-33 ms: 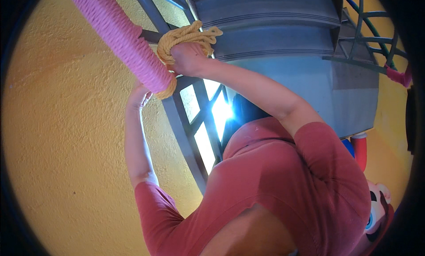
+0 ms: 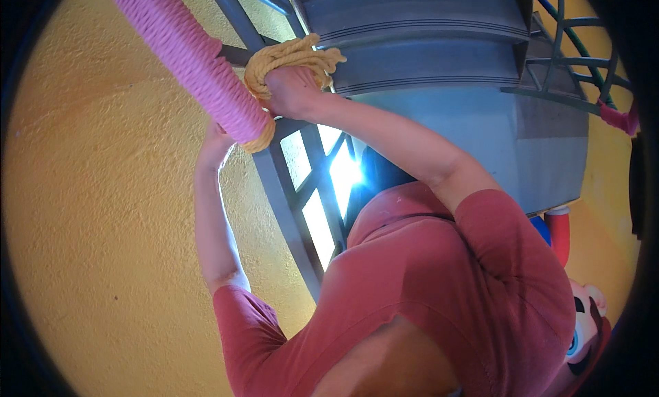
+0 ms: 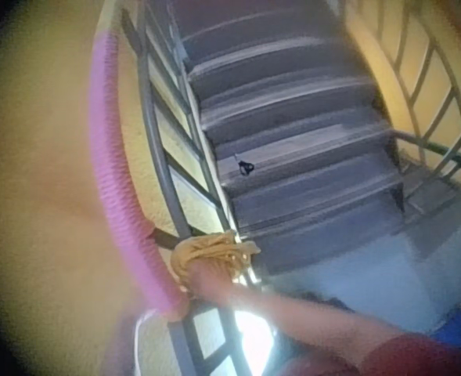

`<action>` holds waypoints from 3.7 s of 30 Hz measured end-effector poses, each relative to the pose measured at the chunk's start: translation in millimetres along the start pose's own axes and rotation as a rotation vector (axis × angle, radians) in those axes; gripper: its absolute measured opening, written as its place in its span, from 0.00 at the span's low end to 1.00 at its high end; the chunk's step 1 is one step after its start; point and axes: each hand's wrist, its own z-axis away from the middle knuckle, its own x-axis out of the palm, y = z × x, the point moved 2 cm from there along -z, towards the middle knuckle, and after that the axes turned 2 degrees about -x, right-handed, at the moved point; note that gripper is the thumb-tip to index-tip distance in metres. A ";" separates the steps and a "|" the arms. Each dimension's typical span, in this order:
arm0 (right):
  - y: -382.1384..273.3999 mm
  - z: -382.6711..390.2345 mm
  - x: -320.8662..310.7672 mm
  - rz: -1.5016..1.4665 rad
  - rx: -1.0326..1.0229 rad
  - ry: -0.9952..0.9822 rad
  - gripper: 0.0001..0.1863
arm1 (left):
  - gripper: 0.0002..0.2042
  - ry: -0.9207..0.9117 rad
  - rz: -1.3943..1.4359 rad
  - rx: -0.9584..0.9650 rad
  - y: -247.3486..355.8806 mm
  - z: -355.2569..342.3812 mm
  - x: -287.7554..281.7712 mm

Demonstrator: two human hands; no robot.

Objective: The person attaches a thick yellow rope to a metal climbing structure by wrapping it around a pink padded rail and securing it with smaller cord.

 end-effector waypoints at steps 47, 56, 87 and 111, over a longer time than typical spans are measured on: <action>56.0 -38.8 -87.1 0.368 -0.187 0.495 0.17 | 0.16 -0.039 0.634 0.072 -18.0 -9.9 61.2; 61.8 -7.0 -98.7 0.305 -0.066 0.407 0.18 | 0.11 0.188 0.294 0.124 -110.4 -74.6 0.4; 60.9 152.1 -31.8 0.152 0.176 -0.183 0.17 | 0.10 0.580 0.195 0.290 -44.2 -7.4 36.5; -32.8 190.1 -60.6 -0.945 0.415 -0.104 0.18 | 0.15 0.487 0.013 0.151 -36.3 0.9 34.7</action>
